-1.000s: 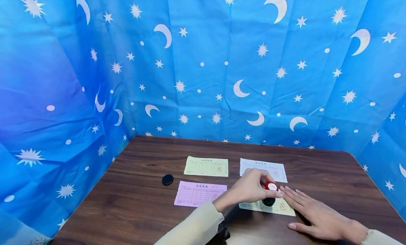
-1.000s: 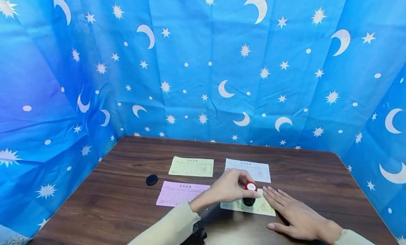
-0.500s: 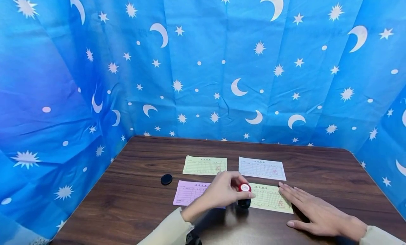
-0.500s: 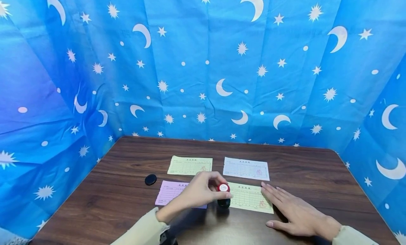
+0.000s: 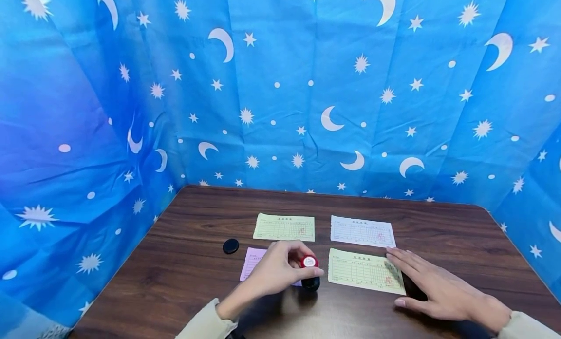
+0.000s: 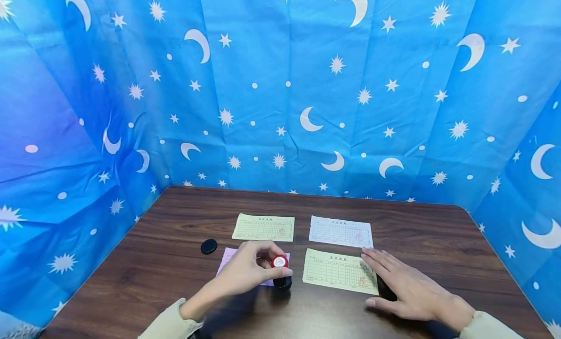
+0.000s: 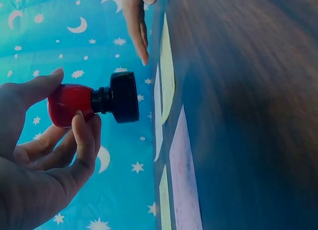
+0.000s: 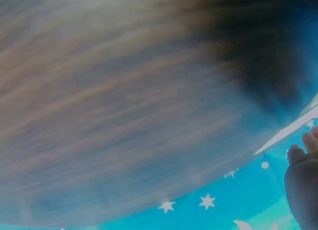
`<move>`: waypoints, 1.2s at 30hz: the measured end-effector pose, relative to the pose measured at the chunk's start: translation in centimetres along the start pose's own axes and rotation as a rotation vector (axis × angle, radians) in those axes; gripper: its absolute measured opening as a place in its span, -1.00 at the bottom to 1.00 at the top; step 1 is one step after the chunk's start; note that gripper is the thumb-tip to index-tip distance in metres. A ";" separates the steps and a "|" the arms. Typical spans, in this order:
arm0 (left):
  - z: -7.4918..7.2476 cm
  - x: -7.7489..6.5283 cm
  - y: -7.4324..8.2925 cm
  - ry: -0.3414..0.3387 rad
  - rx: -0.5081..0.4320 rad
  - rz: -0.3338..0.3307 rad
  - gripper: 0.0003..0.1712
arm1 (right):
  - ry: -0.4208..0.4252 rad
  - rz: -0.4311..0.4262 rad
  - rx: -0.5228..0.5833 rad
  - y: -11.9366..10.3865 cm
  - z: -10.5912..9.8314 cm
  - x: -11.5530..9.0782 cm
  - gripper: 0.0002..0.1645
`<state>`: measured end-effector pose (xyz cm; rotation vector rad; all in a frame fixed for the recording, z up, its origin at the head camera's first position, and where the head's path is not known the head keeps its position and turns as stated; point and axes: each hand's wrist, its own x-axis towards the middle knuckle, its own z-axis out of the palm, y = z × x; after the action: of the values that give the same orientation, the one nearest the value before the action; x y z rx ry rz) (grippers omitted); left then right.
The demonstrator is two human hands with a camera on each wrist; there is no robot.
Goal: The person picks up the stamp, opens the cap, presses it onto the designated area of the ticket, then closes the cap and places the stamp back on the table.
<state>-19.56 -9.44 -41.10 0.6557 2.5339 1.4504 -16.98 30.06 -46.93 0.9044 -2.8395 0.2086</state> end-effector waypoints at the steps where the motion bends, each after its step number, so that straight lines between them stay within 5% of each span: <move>1: -0.2 -0.2 -0.1 0.005 0.006 -0.003 -0.69 | -0.007 0.004 -0.008 -0.1 -0.1 0.1 0.03; 6: -0.7 -1.2 -0.9 0.014 0.021 0.001 -0.65 | -0.011 0.015 0.021 -0.7 -0.7 0.9 -0.03; 20: -3.6 -3.1 -1.9 0.039 0.026 -0.065 -0.71 | 0.172 -0.002 0.058 -2.7 -2.2 4.0 -0.29; 28: -5.5 -3.6 -2.1 0.076 -0.012 -0.091 -0.66 | 0.136 -0.043 0.314 -4.7 -3.6 6.2 -0.61; 36: -6.9 -4.5 -3.0 0.125 -0.017 -0.107 -0.64 | 0.094 -0.109 0.524 -7.7 -4.8 10.7 -0.65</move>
<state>-18.77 -18.12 -40.41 0.4319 2.6014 1.5188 -20.59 18.69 -39.59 1.0964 -2.6753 0.9840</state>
